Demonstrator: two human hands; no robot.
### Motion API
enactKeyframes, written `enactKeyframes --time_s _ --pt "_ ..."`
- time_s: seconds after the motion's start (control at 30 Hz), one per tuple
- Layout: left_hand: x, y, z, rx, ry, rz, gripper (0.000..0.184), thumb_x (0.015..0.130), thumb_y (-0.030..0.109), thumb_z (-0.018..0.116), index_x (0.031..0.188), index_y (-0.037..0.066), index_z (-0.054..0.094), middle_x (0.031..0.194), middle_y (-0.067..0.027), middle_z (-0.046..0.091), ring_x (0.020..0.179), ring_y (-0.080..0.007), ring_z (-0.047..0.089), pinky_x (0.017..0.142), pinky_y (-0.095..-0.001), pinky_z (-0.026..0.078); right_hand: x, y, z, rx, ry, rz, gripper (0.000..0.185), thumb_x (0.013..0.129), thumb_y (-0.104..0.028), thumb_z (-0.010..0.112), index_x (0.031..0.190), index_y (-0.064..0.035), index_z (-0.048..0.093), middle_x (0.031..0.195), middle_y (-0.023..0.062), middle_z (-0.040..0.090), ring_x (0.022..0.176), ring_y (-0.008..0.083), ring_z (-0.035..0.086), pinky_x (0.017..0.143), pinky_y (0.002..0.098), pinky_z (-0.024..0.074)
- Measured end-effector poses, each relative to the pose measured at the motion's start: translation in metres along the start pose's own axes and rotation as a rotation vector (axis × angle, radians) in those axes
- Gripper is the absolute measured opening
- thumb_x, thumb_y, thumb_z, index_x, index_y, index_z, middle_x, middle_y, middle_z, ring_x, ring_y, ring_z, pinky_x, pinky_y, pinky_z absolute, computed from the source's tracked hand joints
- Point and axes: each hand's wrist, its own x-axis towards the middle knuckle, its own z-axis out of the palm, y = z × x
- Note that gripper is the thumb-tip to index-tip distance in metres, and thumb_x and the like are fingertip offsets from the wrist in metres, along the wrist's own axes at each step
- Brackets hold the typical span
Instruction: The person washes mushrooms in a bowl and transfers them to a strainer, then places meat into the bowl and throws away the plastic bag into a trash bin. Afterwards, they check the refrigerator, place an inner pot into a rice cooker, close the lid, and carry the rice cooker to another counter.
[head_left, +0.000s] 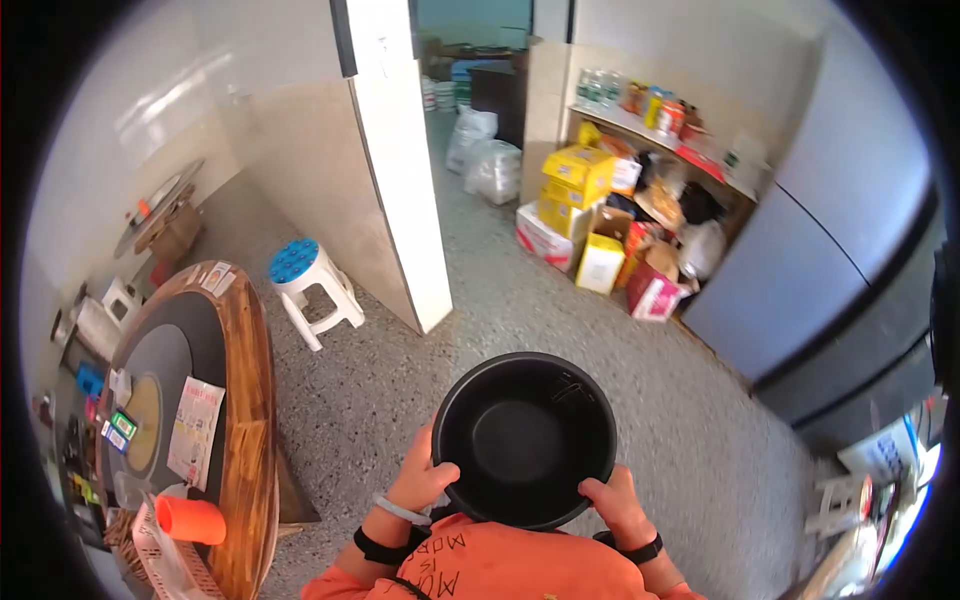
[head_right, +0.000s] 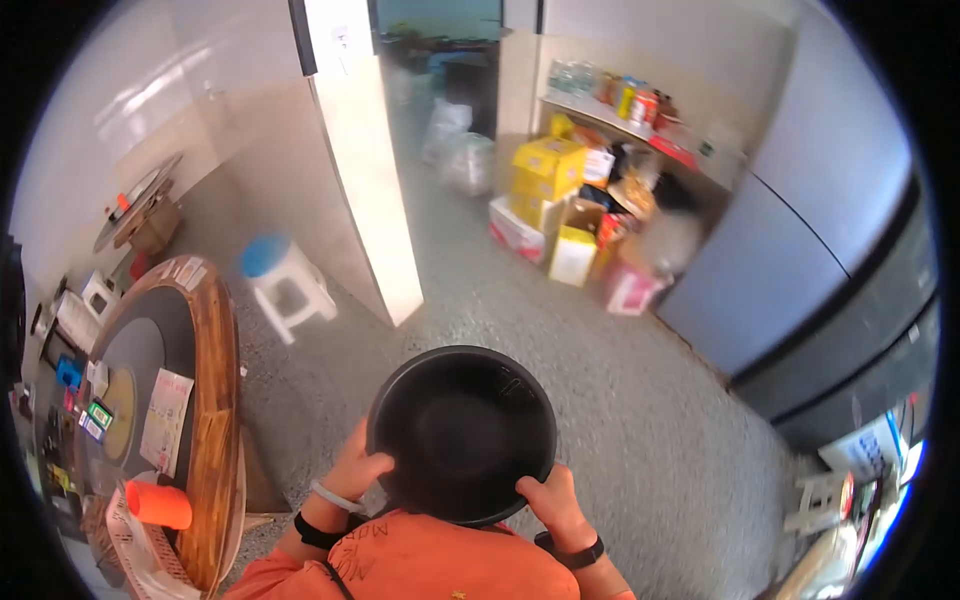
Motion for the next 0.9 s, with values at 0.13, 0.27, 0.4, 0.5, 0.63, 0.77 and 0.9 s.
enactKeyframes --time_s 0.13,0.27,0.4,0.5,0.63,0.77,0.9 --pt "0.127 0.009 -0.018 0.159 0.030 0.040 0.071 0.056 0.000 0.045 0.126 -0.001 0.034 0.112 -0.0127 0.049 0.105 -0.0219 0.045 0.093 -0.0292 0.032 0.131 -0.044 0.002 -0.079 -0.026 -0.034 0.014 0.060 -0.005 0.052 0.065 0.0071 0.056 0.056 0.0034 0.052 0.054 0.0091 0.047 0.046 0.0263 0.0377" --pt "0.269 -0.008 -0.032 0.102 -0.013 0.093 0.072 0.058 0.002 0.047 0.128 -0.001 0.031 0.118 -0.0146 0.044 0.111 -0.0246 0.041 0.096 -0.0309 0.028 0.244 -0.094 -0.012 0.013 0.042 0.073 0.014 0.060 -0.004 0.052 0.065 0.0074 0.056 0.056 0.0038 0.053 0.052 0.0097 0.048 0.045 0.0260 0.0377" --pt "0.410 0.008 -0.029 0.222 -0.134 0.116 0.073 0.059 0.003 0.049 0.130 -0.001 0.029 0.121 -0.0166 0.040 0.115 -0.0266 0.037 0.098 -0.0322 0.026 0.355 -0.125 -0.033 0.031 0.126 -0.002 0.012 0.059 -0.003 0.052 0.065 0.0071 0.056 0.056 0.0030 0.053 0.051 0.0097 0.049 0.044 0.0262 0.0376" --pt "0.512 0.002 -0.025 0.187 -0.118 0.097 0.073 0.059 0.002 0.049 0.129 -0.001 0.029 0.119 -0.0165 0.042 0.115 -0.0261 0.037 0.098 -0.0321 0.026 0.451 -0.152 -0.048 0.053 0.178 -0.073 0.014 0.060 -0.004 0.052 0.066 0.0076 0.056 0.056 0.0026 0.053 0.054 0.0104 0.049 0.046 0.0267 0.0387" --pt "0.644 0.004 -0.031 0.129 -0.034 0.125 0.071 0.060 0.001 0.049 0.128 -0.002 0.030 0.120 -0.0163 0.042 0.116 -0.0243 0.037 0.098 -0.0307 0.026 0.600 -0.213 -0.065 0.013 0.048 -0.119 0.018 0.062 -0.006 0.051 0.071 0.0079 0.056 0.058 0.0067 0.055 0.058 0.0108 0.051 0.051 0.0282 0.0414" --pt "0.722 0.035 -0.052 0.080 0.187 0.080 0.075 0.059 -0.001 0.047 0.130 -0.003 0.026 0.122 -0.0130 0.042 0.112 -0.0212 0.041 0.095 -0.0276 0.030 0.715 -0.288 -0.055 -0.173 -0.095 -0.139 0.022 0.063 -0.012 0.052 0.075 0.0051 0.058 0.061 0.0144 0.058 0.060 0.0198 0.057 0.055 0.0328 0.0437" --pt "0.812 0.062 -0.094 -0.021 0.352 0.116 0.074 0.057 -0.002 0.043 0.129 -0.002 0.028 0.121 -0.0111 0.042 0.111 -0.0185 0.041 0.094 -0.0272 0.031 0.856 -0.324 -0.008 -0.261 -0.285 -0.299 0.026 0.065 -0.017 0.050 0.080 0.0027 0.058 0.066 0.0183 0.058 0.065 0.0279 0.058 0.061 0.0367 0.0442"
